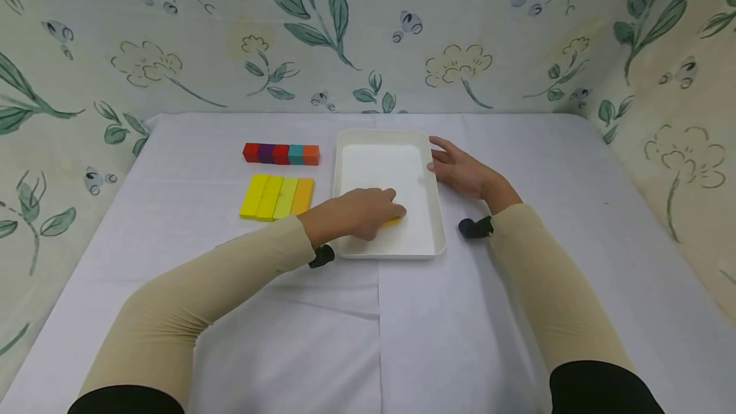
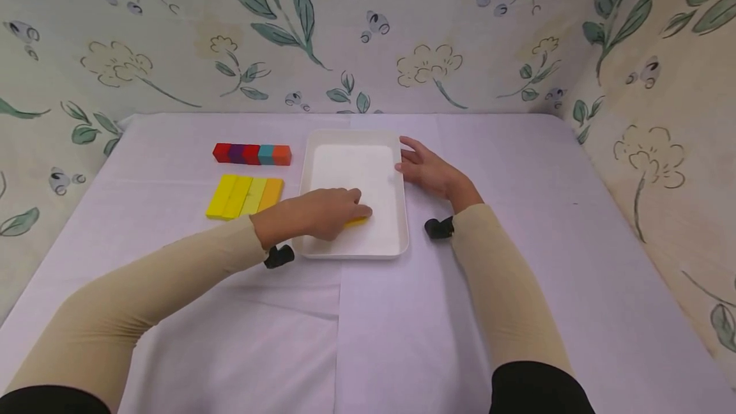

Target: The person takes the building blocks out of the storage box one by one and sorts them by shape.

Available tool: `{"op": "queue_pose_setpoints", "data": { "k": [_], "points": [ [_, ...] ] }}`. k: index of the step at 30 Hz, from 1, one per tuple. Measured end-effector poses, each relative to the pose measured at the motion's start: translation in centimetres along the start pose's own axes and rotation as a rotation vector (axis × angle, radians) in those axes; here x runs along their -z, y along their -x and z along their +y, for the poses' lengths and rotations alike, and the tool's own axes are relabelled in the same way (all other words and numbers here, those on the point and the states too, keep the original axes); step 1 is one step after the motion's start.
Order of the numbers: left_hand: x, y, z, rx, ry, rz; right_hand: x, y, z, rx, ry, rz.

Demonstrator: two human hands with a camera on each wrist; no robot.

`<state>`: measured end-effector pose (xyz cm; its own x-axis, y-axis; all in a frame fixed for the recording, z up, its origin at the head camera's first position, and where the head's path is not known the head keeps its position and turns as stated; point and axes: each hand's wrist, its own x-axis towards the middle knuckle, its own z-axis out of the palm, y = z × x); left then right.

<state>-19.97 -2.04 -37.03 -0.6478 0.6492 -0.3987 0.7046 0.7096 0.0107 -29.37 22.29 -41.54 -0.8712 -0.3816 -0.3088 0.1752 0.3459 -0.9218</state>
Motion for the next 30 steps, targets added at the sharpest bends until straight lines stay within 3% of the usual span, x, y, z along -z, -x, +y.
{"op": "queue_pose_setpoints", "data": {
  "k": [16,23,30],
  "points": [
    [0.8,0.6,-0.5,-0.028,0.036,0.089,-0.2,0.4,-0.7,-0.019,0.015,-0.010],
    [1.7,1.0,-0.4,0.008,0.051,0.113,-0.7,1.4,-2.2,-0.036,0.029,-0.025],
    [2.3,1.5,-1.3,0.042,0.061,0.145,-0.5,1.2,-1.9,-0.033,0.027,-0.021]
  ]
}}
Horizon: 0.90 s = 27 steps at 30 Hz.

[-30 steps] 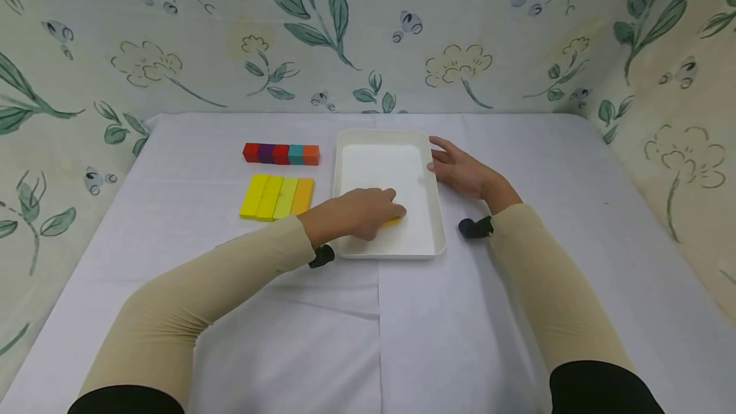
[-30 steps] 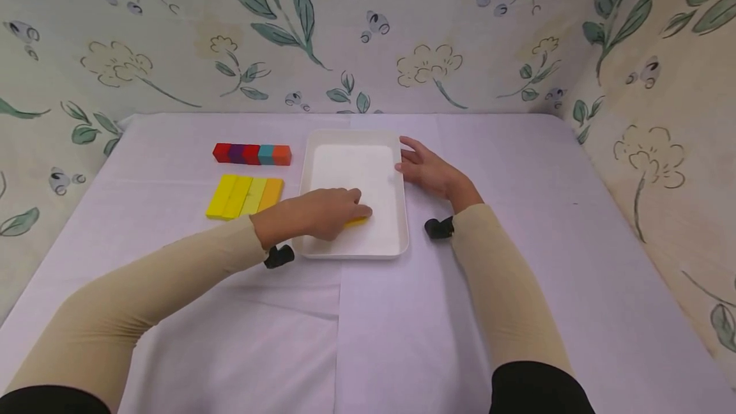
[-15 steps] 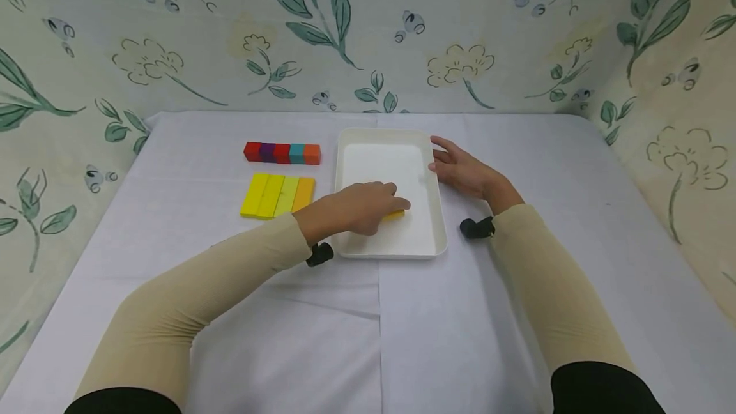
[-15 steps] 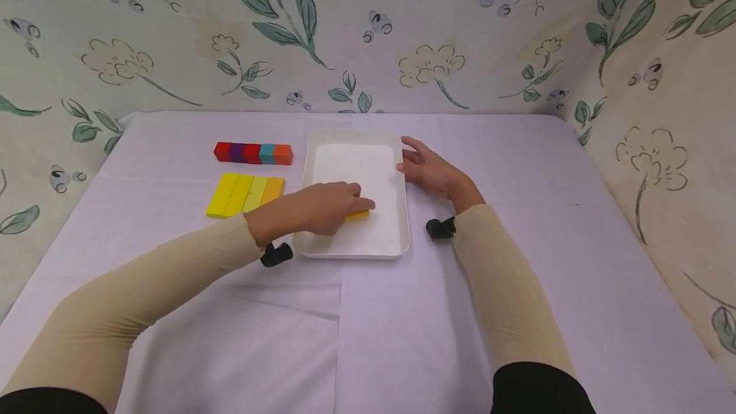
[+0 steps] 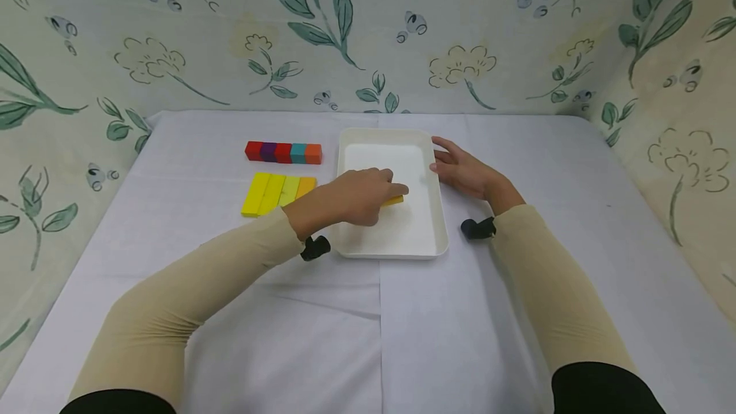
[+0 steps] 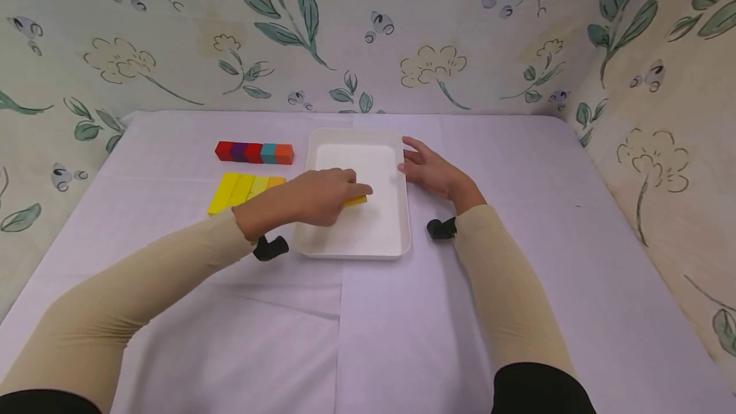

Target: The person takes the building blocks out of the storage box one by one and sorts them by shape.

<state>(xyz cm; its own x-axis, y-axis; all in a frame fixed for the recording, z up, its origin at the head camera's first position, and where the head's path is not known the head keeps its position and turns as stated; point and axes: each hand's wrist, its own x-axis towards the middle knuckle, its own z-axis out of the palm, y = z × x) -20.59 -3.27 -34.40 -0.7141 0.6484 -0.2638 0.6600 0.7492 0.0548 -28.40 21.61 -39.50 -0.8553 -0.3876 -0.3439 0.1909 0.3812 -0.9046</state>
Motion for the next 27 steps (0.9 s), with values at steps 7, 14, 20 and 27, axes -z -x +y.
{"op": "queue_pose_setpoints", "data": {
  "k": [7,14,20,27],
  "points": [
    [1.9,1.3,-1.5,0.060,0.056,0.055,0.7,-1.3,1.7,0.025,-0.036,0.013],
    [2.3,3.4,-4.0,0.089,0.058,0.090,0.7,-1.2,1.9,0.044,-0.052,0.004],
    [2.2,6.4,-7.5,0.204,0.145,0.121,0.4,-0.5,1.1,0.024,-0.050,-0.001],
    [1.1,10.2,-11.8,0.339,0.199,0.102,0.3,-0.1,0.4,0.019,-0.054,-0.016]
  ]
}}
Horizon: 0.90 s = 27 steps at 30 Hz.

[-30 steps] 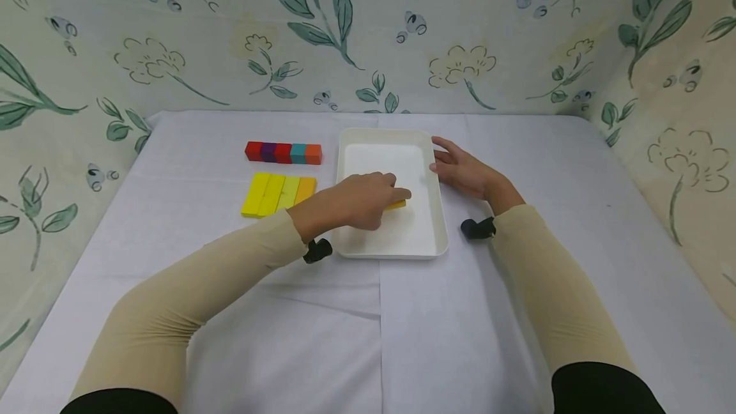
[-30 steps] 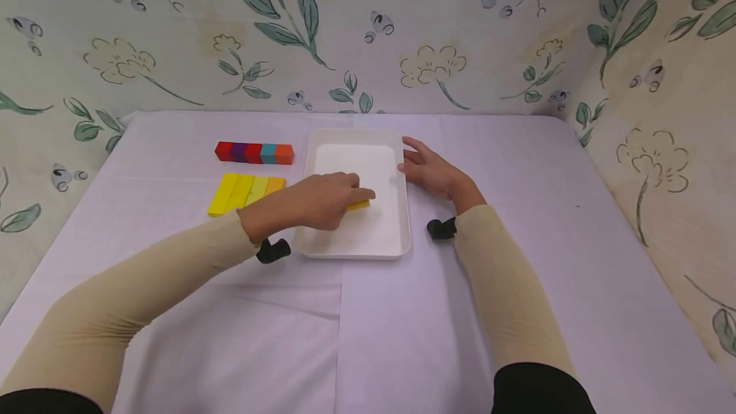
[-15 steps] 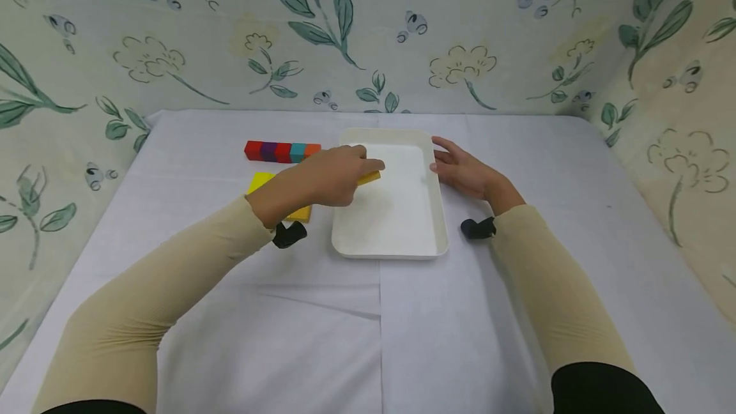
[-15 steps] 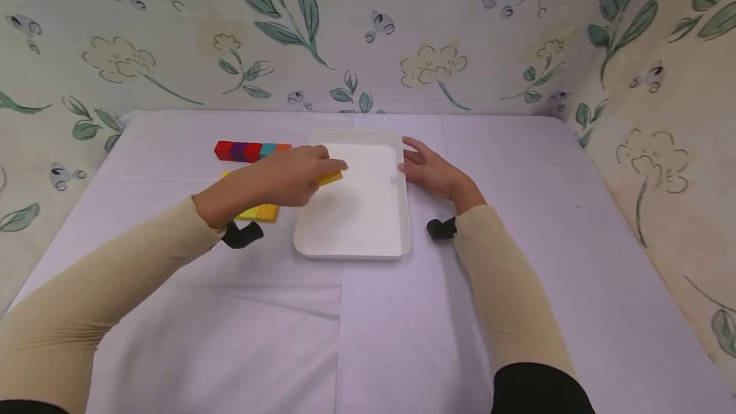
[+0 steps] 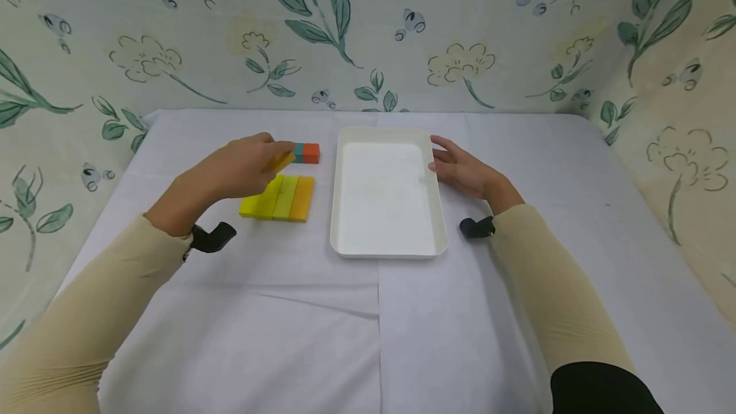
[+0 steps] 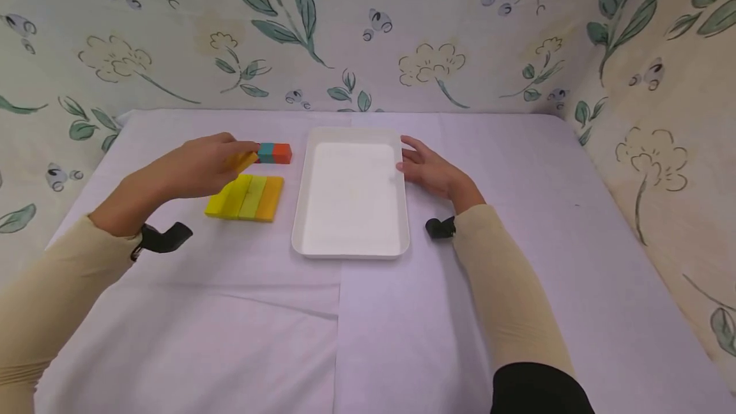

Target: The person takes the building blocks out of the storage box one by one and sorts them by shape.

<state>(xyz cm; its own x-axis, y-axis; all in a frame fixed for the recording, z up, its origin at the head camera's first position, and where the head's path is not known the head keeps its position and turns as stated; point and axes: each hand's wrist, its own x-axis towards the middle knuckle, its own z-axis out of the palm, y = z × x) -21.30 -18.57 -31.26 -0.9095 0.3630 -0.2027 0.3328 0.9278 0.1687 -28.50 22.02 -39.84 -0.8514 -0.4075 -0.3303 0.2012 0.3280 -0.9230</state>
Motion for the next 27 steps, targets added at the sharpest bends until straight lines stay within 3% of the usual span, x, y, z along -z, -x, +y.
{"op": "queue_pose_setpoints", "data": {
  "k": [6,13,20,27],
  "points": [
    [0.0,1.0,-4.2,0.116,0.088,-0.019,0.4,-0.8,0.9,-0.002,0.025,0.030],
    [-1.0,1.0,-8.1,0.168,0.133,-0.033,0.5,-1.0,1.0,0.012,0.047,0.023],
    [-2.8,0.0,-10.1,0.258,0.179,-0.118,0.5,-1.0,1.1,0.012,0.036,0.020],
    [-3.7,-0.6,-10.2,0.286,0.214,-0.149,0.4,-1.0,1.1,0.006,0.039,0.025]
  ]
}}
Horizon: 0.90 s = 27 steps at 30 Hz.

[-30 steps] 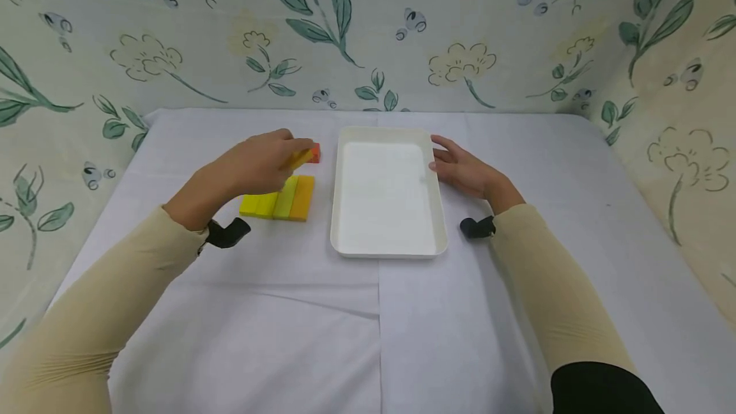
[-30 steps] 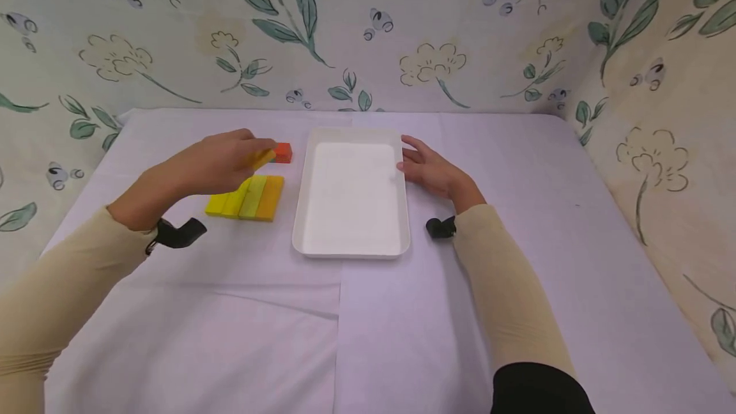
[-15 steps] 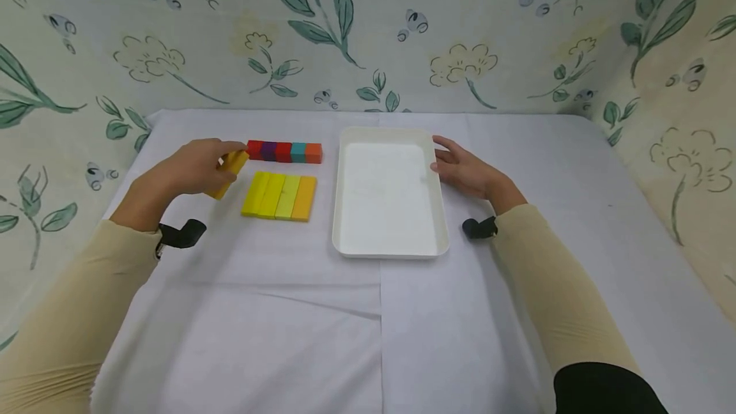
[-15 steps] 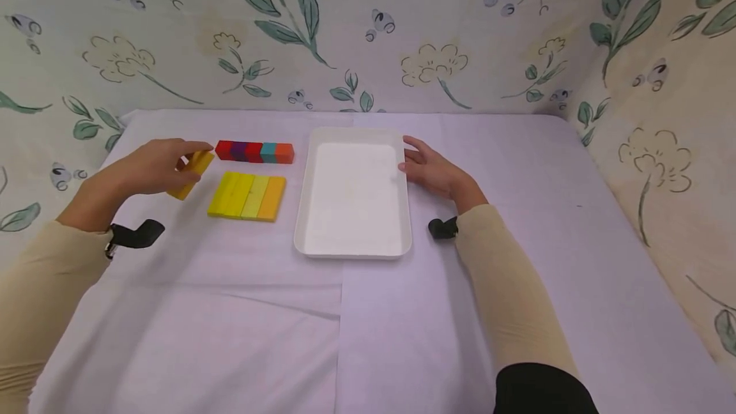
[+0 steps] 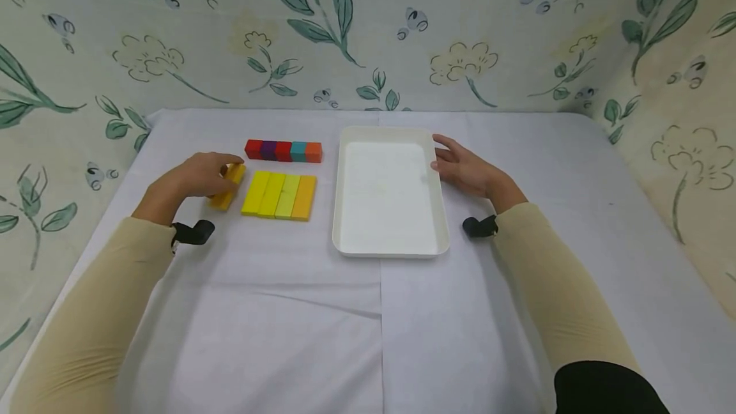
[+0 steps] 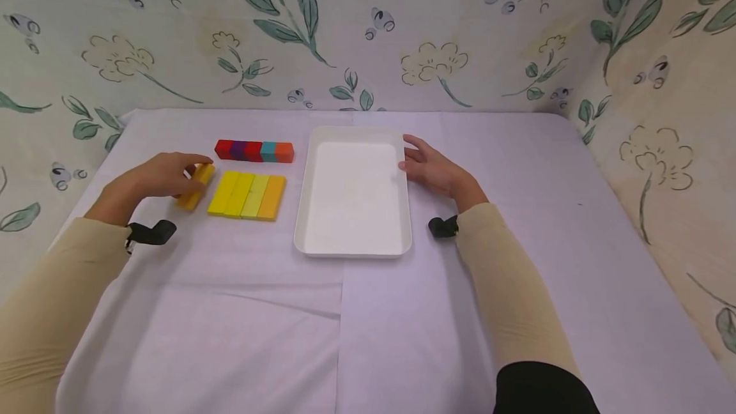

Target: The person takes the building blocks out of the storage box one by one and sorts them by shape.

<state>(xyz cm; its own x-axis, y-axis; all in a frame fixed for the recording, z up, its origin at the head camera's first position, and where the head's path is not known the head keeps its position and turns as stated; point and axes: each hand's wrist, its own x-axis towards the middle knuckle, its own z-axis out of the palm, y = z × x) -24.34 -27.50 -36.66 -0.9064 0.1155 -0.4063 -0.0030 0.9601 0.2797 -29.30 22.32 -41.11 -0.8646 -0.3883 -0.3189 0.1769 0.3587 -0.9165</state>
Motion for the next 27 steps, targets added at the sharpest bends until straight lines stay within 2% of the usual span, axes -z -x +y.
{"op": "queue_pose_setpoints", "data": {
  "k": [15,27],
  "points": [
    [-0.8,-1.2,1.2,0.056,-0.014,-0.023,0.1,0.0,0.2,0.014,-0.025,-0.007],
    [-0.7,-1.0,1.6,0.075,-0.003,-0.065,0.1,-0.1,0.2,0.004,-0.005,-0.001]
  ]
}}
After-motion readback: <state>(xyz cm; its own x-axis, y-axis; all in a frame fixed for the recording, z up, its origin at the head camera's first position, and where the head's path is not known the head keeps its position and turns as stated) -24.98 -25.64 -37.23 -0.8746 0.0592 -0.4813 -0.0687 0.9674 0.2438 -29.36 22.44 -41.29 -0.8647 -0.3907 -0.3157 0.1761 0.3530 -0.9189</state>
